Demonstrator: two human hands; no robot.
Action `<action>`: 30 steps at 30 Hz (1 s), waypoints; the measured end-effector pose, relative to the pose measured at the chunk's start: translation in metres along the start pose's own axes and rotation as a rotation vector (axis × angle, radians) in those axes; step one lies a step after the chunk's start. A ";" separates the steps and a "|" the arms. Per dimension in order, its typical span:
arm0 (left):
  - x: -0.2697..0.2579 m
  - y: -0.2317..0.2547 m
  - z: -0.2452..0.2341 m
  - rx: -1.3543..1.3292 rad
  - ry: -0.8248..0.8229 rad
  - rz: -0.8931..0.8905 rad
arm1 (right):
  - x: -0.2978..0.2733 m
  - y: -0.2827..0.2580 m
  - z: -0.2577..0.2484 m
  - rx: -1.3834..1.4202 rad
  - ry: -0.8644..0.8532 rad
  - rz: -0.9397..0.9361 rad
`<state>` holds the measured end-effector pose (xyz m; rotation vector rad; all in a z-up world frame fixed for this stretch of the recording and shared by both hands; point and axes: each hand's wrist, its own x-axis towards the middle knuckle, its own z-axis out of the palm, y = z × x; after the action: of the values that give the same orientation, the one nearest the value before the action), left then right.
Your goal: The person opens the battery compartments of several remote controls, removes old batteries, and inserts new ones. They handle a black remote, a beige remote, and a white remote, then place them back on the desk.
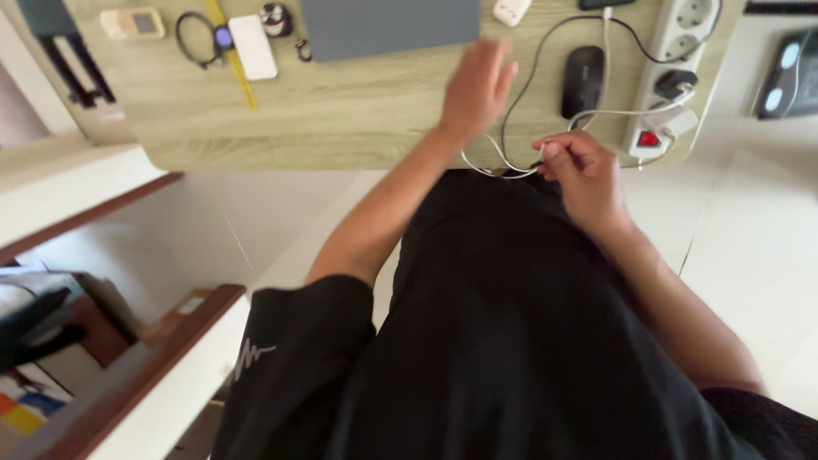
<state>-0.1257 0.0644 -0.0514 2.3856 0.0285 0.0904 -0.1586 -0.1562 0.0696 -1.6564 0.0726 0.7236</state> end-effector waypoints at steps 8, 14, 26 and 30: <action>-0.085 0.017 -0.036 -0.418 -0.394 -0.237 | 0.054 -0.013 -0.001 0.266 -0.033 -0.121; -0.093 0.005 -0.047 -0.423 -0.101 -0.390 | 0.081 -0.043 0.016 0.300 -0.096 -0.129; -0.038 -0.154 -0.202 0.564 0.161 -0.239 | 0.061 -0.073 0.130 -0.114 -0.201 -0.349; -0.001 -0.203 -0.243 0.781 -0.061 -0.166 | 0.066 -0.080 0.169 -0.153 -0.102 -0.394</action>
<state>-0.1432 0.3780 -0.0137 3.1499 0.2780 -0.0919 -0.1409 0.0392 0.1005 -1.7076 -0.3809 0.5197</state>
